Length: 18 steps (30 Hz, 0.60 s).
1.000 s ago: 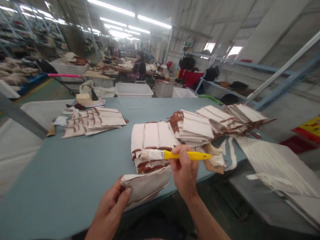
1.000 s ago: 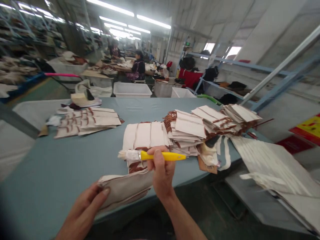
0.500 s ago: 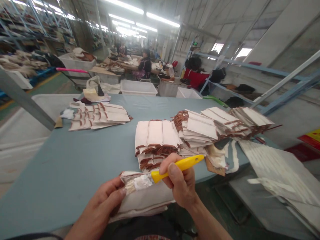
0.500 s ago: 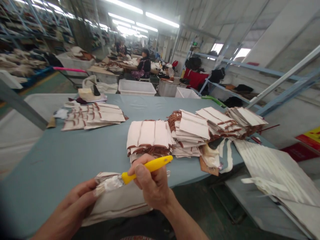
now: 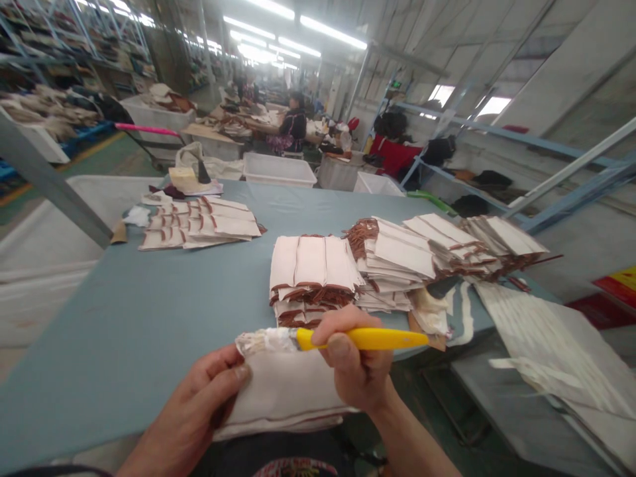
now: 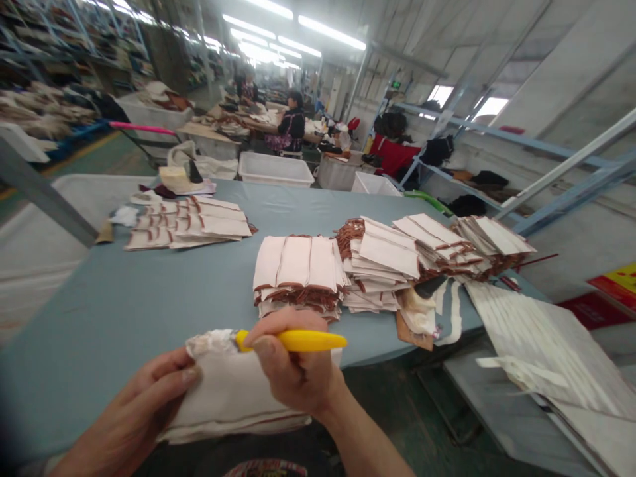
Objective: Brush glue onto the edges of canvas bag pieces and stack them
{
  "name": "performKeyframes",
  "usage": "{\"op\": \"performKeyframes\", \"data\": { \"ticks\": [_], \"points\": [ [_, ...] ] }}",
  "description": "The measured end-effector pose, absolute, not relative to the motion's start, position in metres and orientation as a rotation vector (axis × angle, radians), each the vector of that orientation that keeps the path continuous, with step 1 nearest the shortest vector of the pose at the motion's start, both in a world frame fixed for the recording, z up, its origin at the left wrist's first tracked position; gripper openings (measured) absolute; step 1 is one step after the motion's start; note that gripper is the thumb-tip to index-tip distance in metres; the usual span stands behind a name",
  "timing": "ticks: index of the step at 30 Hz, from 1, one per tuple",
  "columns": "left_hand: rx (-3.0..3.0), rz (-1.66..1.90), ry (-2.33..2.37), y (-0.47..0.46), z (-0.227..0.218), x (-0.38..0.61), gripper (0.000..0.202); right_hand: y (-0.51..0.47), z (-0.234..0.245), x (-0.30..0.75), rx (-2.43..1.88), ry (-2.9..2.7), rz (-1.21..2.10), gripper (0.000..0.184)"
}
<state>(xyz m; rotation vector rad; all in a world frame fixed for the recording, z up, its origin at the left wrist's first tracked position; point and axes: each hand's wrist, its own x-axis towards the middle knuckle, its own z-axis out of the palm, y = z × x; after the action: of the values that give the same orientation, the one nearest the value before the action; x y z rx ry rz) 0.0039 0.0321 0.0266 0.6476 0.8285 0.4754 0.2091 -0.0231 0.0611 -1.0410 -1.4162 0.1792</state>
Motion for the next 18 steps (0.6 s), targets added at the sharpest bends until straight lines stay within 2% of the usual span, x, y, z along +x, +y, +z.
{"op": "performKeyframes", "data": {
  "ticks": [3, 9, 15, 18],
  "points": [
    [0.645, 0.474, 0.798, 0.034, 0.017, 0.001, 0.063, -0.019, 0.063, 0.206, -0.991, -1.562, 0.142, 0.030],
    [0.644, 0.520, 0.817, 0.031, 0.012, 0.003, 0.051, -0.016, 0.060, 0.200, -0.926, -1.551, 0.055, 0.030],
    [0.620, 0.528, 0.840, 0.030, 0.018, 0.008, 0.056, -0.006, 0.050, 0.207, -0.896, -1.592, -0.036, 0.024],
    [0.626, 0.526, 0.852, 0.031, 0.024, 0.011, 0.053, 0.001, 0.046, 0.213, -0.792, -1.669, -0.068, 0.026]
  ]
}}
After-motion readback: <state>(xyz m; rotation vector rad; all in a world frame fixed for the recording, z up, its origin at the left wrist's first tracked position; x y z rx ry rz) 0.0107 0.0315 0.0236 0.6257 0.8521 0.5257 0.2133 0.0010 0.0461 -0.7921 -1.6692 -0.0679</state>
